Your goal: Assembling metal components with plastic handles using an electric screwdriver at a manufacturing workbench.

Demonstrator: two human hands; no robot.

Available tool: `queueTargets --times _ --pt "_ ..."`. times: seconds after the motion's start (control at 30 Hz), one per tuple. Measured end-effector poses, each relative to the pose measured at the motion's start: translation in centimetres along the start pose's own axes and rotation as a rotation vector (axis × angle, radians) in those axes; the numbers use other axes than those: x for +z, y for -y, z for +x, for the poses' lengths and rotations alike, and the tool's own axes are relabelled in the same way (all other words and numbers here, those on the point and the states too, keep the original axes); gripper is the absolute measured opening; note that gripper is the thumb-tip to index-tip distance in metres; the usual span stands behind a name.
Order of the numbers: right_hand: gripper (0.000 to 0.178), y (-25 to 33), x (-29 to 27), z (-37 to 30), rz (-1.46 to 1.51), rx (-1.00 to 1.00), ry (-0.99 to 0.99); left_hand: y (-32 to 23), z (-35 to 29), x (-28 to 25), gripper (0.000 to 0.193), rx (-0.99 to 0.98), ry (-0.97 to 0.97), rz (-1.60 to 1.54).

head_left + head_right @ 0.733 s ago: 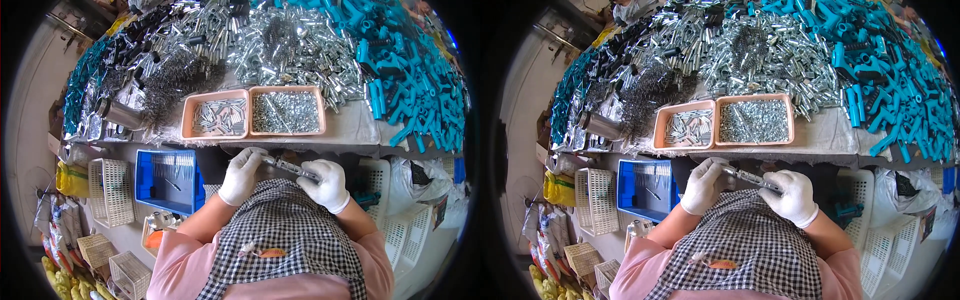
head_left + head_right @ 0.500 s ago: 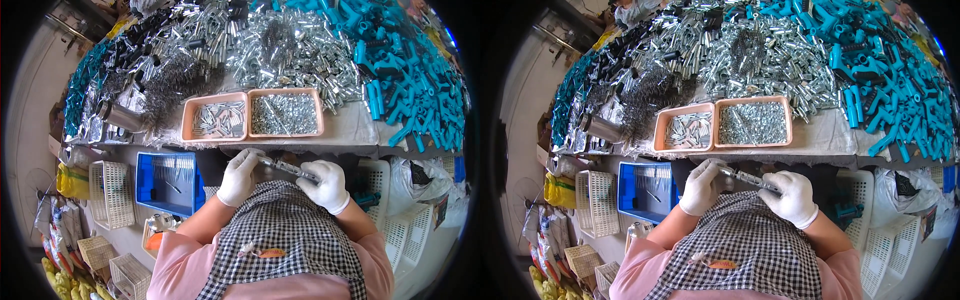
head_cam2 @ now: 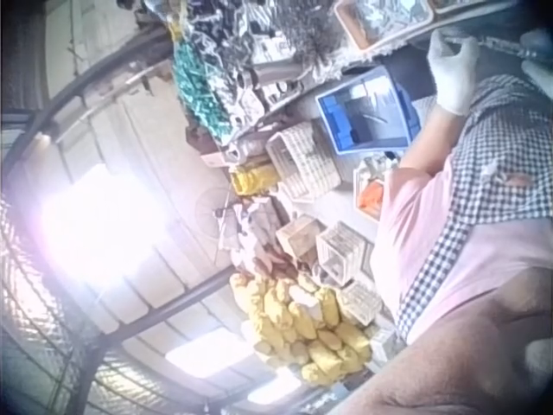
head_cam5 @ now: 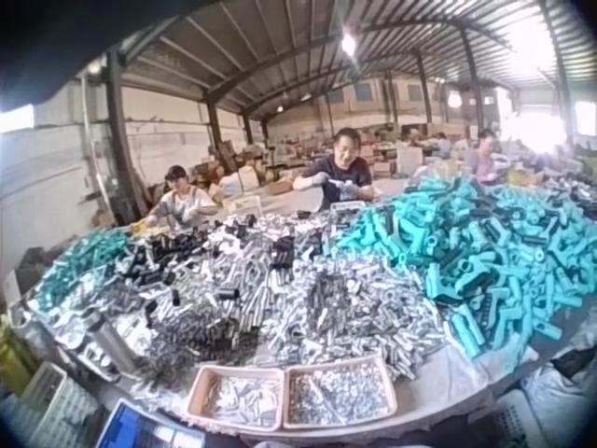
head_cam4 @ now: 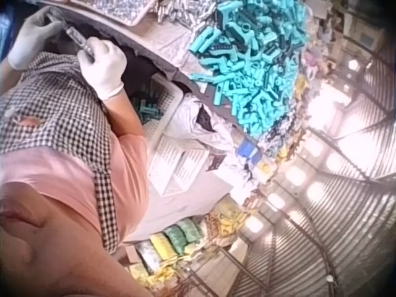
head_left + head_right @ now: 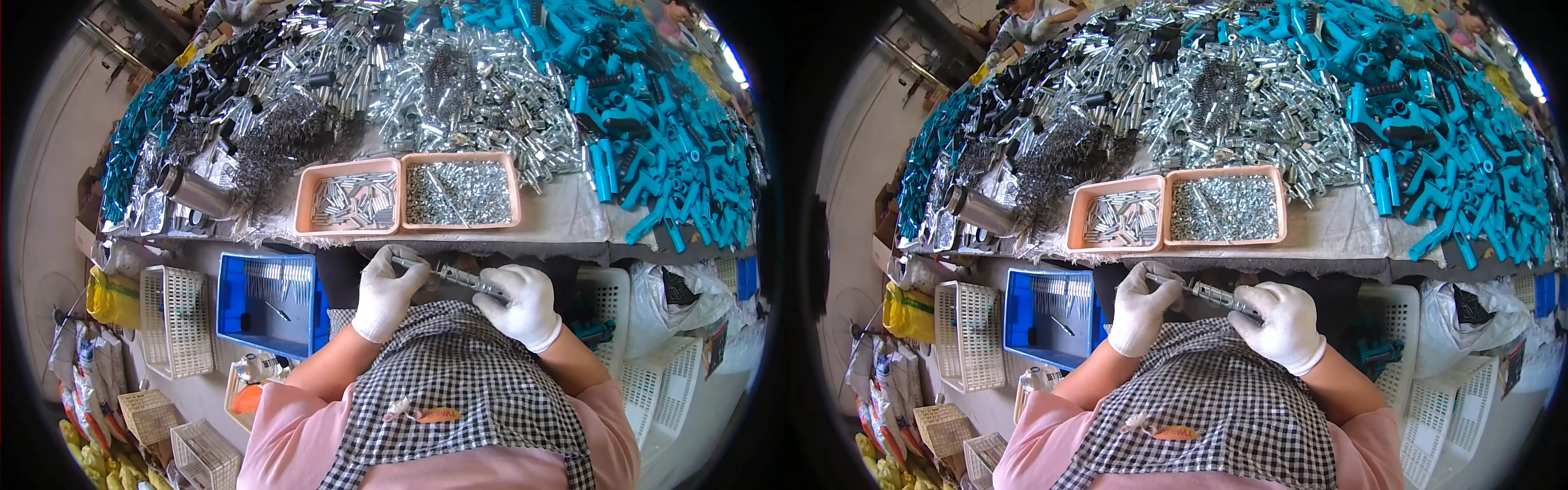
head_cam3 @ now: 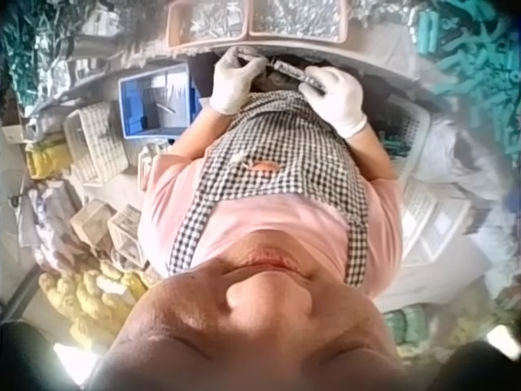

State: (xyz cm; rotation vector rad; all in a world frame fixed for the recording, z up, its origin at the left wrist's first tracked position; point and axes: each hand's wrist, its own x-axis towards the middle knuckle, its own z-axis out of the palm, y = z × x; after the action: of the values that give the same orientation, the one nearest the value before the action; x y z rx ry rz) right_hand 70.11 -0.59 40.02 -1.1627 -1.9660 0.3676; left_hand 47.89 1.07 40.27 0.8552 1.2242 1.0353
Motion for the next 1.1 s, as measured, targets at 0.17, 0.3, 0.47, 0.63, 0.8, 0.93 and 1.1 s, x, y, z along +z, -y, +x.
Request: queueTargets --times 0.17,0.3,0.47,0.63,0.8,0.93,1.1 --pt "0.028 0.1 0.1 0.0 0.005 0.001 0.0 0.6 -0.1 -0.1 0.015 0.019 0.04 -0.058" --pt "0.029 0.2 0.2 -0.1 0.016 -0.016 0.009 0.8 0.1 -0.7 0.014 -0.03 0.068 -0.067" --pt "0.029 0.3 0.3 -0.4 0.002 -0.022 0.023 0.4 0.1 -1.3 0.014 -0.089 0.123 -0.009" --pt "0.029 -0.3 0.6 -0.5 0.007 -0.011 0.04 0.9 0.6 -1.2 0.014 -0.182 0.171 -0.112" --pt "0.029 -0.3 0.3 0.0 0.018 -0.013 0.021 0.0 0.7 -1.4 0.025 -0.223 0.211 -0.328" --pt "0.029 -0.7 0.5 0.0 0.029 -0.002 0.029 0.7 1.3 -1.4 0.024 -0.244 0.233 -0.226" --pt "0.029 -0.7 0.8 -0.5 0.07 0.024 0.04 1.0 1.0 -1.1 0.021 -0.252 0.201 -0.22"
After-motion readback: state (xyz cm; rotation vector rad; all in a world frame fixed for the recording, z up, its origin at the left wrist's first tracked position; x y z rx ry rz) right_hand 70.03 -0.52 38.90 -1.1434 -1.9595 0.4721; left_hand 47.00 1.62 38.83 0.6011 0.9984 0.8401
